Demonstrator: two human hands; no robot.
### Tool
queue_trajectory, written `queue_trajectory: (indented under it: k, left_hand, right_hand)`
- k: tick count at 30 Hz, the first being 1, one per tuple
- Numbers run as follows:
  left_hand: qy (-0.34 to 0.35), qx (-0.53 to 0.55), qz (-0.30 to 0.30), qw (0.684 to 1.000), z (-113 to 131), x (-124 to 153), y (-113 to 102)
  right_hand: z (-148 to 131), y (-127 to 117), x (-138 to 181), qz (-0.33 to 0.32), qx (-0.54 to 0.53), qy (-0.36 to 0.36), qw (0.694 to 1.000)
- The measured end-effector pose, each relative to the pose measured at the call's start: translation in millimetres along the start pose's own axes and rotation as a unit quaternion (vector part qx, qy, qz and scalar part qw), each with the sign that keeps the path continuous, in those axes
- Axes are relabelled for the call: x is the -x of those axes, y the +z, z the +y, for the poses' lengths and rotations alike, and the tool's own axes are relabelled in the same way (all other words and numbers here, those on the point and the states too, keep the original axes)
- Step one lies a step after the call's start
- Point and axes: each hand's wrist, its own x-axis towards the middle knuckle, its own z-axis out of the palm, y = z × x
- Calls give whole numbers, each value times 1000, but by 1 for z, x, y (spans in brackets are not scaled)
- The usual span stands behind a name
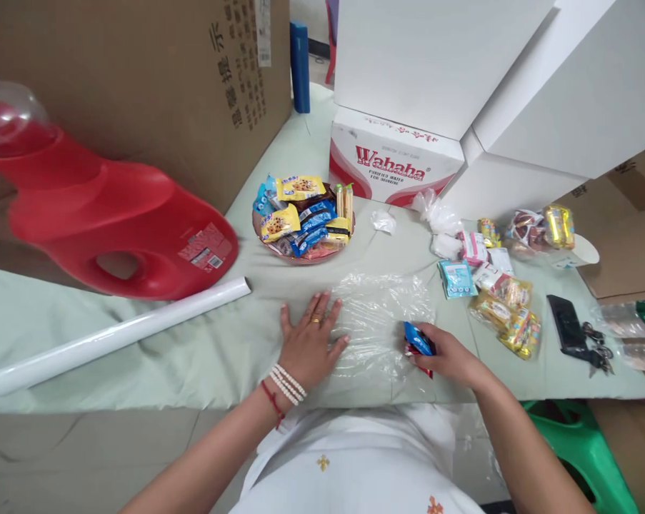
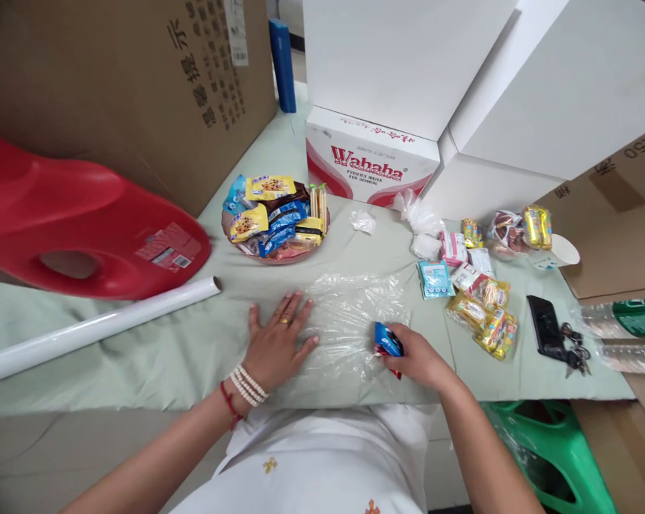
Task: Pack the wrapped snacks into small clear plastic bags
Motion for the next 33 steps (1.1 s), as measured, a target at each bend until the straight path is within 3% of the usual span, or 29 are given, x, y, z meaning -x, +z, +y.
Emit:
queue_trajectory:
  k: [4, 8, 12, 15, 25, 29, 31, 33]
  left_hand:
    - [3, -23, -23, 999, -11, 1, -2]
    - [8, -43, -28, 999, -12, 1, 2]
    - [9, -52, -24, 998, -11, 1, 5]
    - [7, -57, -18, 998, -9, 1, 4]
    - [-6, -53, -7, 999, -6, 2, 3]
    - [-36, -67, 78, 994, -5, 9, 2]
    - [-1, -71, 132, 989, -5, 14, -2]
    - [99, -46, 123, 986, -7, 20, -7]
  right_hand:
    - [10, -25, 19, 29, 36, 36, 998]
    - [-26, -38, 9, 67, 162, -10, 985]
    - [-67, -19, -26, 29, 277, -48, 959]
    - [-81, 0, -45, -9, 317, -48, 947]
    - [-68, 5, -44, -4, 300, -85, 950]
    - [-67, 10, -44, 2, 275, -75, 959]
    - [-64, 7, -35, 18, 242, -80, 967]
    - [-55, 1, -18, 45, 199, -109, 973]
